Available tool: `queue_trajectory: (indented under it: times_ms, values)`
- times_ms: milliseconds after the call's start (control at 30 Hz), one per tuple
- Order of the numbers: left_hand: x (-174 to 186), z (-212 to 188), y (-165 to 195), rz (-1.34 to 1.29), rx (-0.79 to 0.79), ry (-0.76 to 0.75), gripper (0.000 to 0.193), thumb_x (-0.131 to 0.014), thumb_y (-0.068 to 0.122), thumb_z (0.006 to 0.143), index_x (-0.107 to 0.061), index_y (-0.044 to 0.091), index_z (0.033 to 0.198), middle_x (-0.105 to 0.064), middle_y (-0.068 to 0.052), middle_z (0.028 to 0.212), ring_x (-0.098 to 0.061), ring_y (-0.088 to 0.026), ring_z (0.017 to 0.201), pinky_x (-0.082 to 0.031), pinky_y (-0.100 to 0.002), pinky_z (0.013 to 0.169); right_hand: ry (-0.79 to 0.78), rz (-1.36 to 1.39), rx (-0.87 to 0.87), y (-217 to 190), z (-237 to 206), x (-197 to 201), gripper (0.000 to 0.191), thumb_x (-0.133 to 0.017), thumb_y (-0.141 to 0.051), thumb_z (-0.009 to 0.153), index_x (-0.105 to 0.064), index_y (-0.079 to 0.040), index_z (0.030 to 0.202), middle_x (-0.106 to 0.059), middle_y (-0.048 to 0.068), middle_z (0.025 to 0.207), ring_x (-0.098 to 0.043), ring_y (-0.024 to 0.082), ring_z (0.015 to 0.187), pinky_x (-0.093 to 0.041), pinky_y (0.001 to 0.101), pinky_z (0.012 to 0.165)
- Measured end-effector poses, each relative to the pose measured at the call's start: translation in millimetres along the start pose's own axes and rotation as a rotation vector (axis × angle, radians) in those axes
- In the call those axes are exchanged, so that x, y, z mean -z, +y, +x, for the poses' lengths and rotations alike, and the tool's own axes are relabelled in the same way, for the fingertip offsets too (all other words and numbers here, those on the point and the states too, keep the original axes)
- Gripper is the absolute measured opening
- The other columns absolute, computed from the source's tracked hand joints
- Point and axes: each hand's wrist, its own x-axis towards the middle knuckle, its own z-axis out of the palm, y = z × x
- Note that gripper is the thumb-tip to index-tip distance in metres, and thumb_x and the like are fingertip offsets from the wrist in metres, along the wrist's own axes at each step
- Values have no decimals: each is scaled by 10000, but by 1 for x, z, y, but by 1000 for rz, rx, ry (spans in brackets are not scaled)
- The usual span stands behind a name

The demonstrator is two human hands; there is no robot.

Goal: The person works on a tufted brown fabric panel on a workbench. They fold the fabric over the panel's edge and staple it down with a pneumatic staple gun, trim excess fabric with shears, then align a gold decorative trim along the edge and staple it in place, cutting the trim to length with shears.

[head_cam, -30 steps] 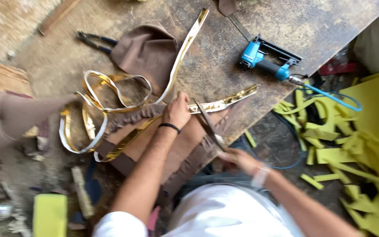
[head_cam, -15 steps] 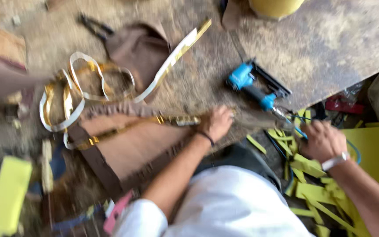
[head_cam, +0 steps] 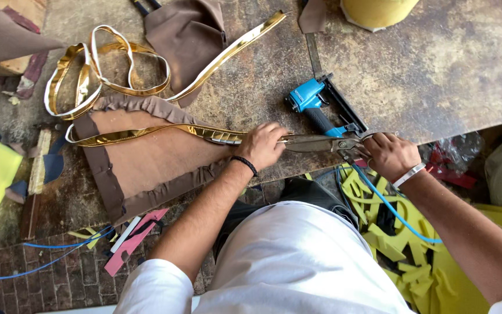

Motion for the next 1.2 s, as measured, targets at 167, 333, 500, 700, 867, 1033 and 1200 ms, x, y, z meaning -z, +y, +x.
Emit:
queue_trajectory:
  times_ms: [167,333,500,700,867,1033,1200]
  values:
    - [13,-9,-4,228,235,-113,1054,-949,418,459,-549,9,1344,-558,-265,1356,-514,-432,1315,-342,-632,1125,13,1,-16,-1,8,-1,285,-711,-316,878,-648,-177,1119,-673,20,1065,-685,210,1074,-604,378,830]
    - [44,-21,-11,164,253,-373,528,-868,308,714,-686,53,1140,-709,-177,1182,-662,-335,1144,-492,-430,1079,-48,-72,18,-5,16,28,334,-687,-332,888,-654,-208,1197,-677,19,1087,-678,197,1067,-607,359,811]
    - [86,-25,-7,163,122,-399,493,-883,391,635,-731,77,985,-742,-157,1009,-713,-326,962,-570,-440,895,-77,-218,137,-8,15,70,290,-643,-332,970,-656,-215,1235,-685,-4,1065,-690,154,975,-618,274,772]
    - [133,-2,-15,132,17,-508,455,-860,459,627,-772,100,892,-748,-161,873,-726,-307,817,-591,-437,781,-142,-302,261,-3,23,99,270,-606,-405,993,-700,-209,1152,-672,-9,811,-620,86,550,-505,230,435]
    - [169,4,-24,10,8,-479,413,-832,407,588,-782,97,855,-753,-143,799,-730,-278,732,-588,-415,740,26,-253,325,18,39,115,357,-620,-511,987,-738,-182,914,-613,-55,598,-545,83,440,-435,283,441]
    - [189,-6,-23,-52,7,-455,392,-828,384,574,-789,138,876,-770,-106,800,-741,-247,724,-592,-391,749,77,-291,324,26,38,134,383,-606,-549,934,-740,-190,956,-610,-36,615,-564,109,493,-432,304,402]
    - [196,-7,-22,-28,-11,-464,462,-844,391,586,-780,138,967,-771,-98,904,-745,-245,834,-590,-394,825,42,-335,329,15,37,150,444,-594,-590,898,-736,-179,986,-613,-35,626,-582,103,479,-438,291,424]
